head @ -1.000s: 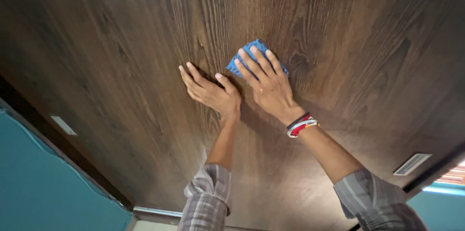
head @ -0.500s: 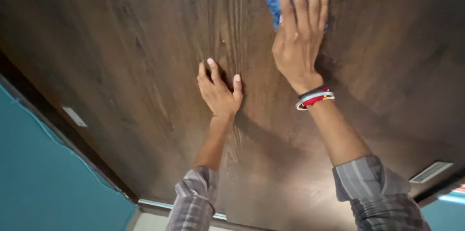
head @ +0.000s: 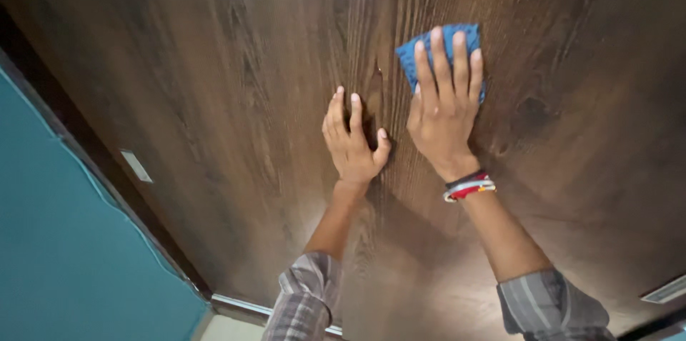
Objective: The person cleans a wooden door by first spraying a cleaning solution from a blue bottle onto the surface and then wiping it with a blue patterned cloth. The person uses both hands to wipe the door in circular and linear motions, covering the upper and middle sections of the door.
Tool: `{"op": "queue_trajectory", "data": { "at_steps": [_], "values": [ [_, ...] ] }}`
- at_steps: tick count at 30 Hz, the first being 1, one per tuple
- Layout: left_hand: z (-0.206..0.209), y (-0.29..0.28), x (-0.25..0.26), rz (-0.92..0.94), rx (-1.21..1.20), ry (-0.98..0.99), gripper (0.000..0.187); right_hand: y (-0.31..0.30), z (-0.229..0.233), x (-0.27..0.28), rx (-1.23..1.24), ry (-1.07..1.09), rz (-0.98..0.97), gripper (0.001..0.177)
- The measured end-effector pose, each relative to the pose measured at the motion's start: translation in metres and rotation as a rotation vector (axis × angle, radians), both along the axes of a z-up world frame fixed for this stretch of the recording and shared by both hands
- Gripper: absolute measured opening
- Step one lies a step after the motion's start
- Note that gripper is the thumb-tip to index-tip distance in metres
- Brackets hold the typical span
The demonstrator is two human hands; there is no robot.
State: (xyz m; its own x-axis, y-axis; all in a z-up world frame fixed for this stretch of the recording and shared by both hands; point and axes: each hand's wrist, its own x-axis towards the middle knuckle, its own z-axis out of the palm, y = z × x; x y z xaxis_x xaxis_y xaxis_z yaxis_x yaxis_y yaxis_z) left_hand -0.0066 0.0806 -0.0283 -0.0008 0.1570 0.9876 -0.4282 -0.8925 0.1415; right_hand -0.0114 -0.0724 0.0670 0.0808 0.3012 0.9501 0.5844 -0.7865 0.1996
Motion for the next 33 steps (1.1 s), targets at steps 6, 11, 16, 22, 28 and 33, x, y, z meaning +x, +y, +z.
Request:
{"op": "queue_trajectory", "data": {
  "at_steps": [6, 11, 16, 22, 28, 33],
  "values": [
    [-0.004, 0.003, 0.004, -0.021, -0.003, 0.032, 0.068, 0.007, -0.035, 0.002, -0.060, 0.052, 0.004, 0.059],
    [-0.008, 0.005, 0.007, -0.053, 0.005, 0.053, 0.064, 0.009, -0.063, 0.001, -0.086, 0.086, 0.009, 0.059],
    [-0.008, 0.007, 0.007, -0.068, 0.012, 0.045, 0.062, 0.010, -0.080, 0.002, -0.111, 0.095, -0.009, 0.056],
    [-0.004, 0.005, 0.003, -0.069, -0.003, 0.036, 0.063, 0.009, -0.068, 0.004, -0.147, 0.096, -0.065, 0.053],
    [-0.005, 0.006, 0.002, -0.051, -0.004, 0.045, 0.064, 0.006, -0.031, 0.004, -0.173, 0.118, -0.094, 0.058],
    [-0.005, 0.006, 0.003, -0.054, -0.001, 0.037, 0.063, 0.006, 0.005, 0.002, -0.109, 0.072, -0.099, 0.060]
  ]
}}
